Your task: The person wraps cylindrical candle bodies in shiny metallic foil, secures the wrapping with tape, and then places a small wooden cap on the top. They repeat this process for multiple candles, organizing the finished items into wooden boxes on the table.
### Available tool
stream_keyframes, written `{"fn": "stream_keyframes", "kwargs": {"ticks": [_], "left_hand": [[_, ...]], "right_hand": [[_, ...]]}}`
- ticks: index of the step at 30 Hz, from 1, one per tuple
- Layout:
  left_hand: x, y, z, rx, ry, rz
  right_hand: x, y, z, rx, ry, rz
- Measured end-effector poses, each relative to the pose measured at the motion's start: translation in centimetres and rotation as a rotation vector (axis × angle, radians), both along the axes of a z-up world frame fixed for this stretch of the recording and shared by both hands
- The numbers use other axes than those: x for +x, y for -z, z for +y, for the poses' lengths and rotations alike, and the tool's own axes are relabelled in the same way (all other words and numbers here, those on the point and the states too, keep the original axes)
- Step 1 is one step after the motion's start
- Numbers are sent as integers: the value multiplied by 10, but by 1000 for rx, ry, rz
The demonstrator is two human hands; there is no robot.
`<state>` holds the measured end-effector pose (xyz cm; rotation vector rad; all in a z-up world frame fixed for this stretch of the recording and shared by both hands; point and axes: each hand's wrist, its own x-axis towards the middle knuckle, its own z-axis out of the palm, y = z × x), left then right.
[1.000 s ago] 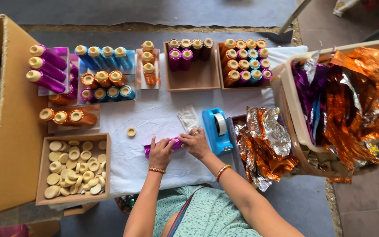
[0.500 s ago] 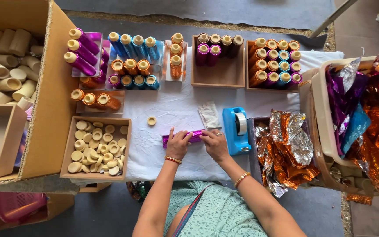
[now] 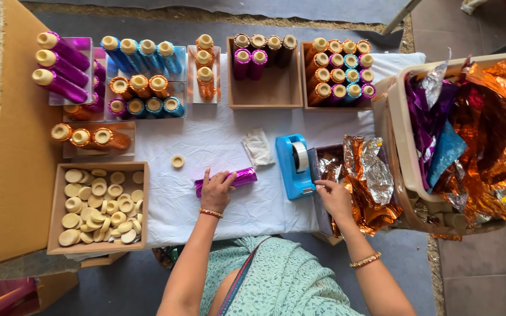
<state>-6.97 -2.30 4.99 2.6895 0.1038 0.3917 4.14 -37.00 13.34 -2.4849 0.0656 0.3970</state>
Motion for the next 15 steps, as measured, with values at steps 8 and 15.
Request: {"fn": "stream_keyframes", "kwargs": {"ticks": [8,15], "left_hand": [[0,3,-2,5,-8,6],[0,2,-2,-4,-24,13]], "right_hand": [[23,24,13,80,-33,217],[17,56,-4,447,124,308]]}}
